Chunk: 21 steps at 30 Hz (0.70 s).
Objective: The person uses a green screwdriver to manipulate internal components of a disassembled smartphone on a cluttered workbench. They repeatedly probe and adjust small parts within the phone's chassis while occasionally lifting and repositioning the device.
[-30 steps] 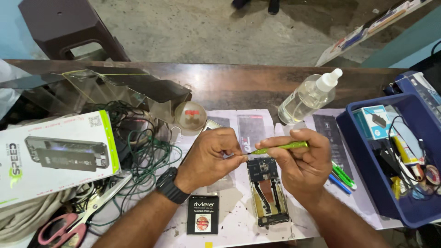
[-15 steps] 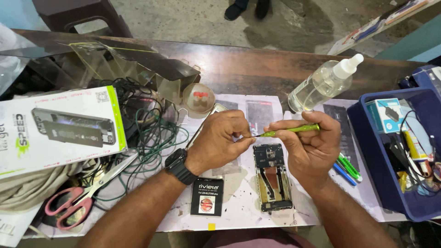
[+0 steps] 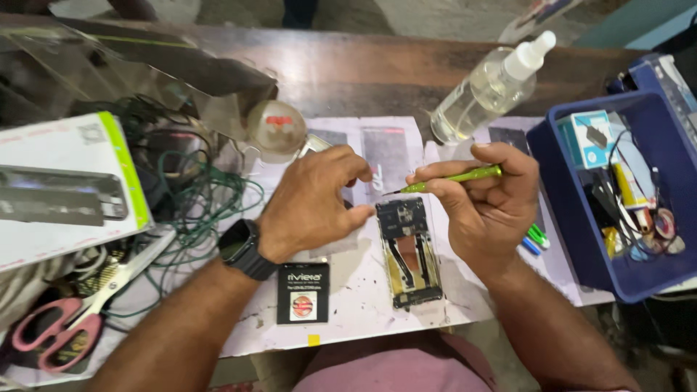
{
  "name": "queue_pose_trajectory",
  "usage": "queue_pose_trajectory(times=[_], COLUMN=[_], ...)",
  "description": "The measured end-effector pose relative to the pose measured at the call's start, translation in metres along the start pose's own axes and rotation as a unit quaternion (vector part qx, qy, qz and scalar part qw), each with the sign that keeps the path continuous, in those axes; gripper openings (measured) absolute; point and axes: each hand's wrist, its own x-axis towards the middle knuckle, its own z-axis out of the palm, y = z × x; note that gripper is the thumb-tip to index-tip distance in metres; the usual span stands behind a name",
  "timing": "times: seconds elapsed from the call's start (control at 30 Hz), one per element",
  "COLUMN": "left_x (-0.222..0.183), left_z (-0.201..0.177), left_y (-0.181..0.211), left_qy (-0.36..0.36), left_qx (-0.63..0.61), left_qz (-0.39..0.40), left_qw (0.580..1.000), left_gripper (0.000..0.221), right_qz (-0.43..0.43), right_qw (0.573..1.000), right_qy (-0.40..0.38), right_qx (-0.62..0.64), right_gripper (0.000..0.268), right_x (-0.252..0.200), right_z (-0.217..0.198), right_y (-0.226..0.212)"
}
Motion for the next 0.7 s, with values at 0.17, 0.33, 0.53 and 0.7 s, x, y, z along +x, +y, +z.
queue_pose_trajectory(times=[0.17,0.33,0.53,0.7], left_x=[-0.003,-0.002,-0.001,0.0], left_z=[0.002,0.006,0.01,0.013], left_y=[-0.004,-0.007,-0.007,-0.007], left_qy=[-0.068,-0.176,-0.161,-0.177], left_qx=[0.041,0.118,0.092,0.105], left_qz=[0.038,0.075,0.129,0.118], left_qw=[0.996,0.974,0.974,0.971], left_gripper=[0.026,0.011,0.016,0.016], right_qz=[0.018,0.023,0.016,0.007], right_qw=[1.0,0.994,0.993,0.991], right_qy=[-0.012,-0.051,-0.091,-0.09], right_qx=[-0.008,-0.09,-0.072,-0.098], right_gripper=[0.043,0.047,0.049,0.051], right_x=[-0.024,-0.049,-0.057,-0.052], right_z=[-0.02,-0.032,-0.028,-0.032], right_y=[-0.005,-0.008,0.004,0.006])
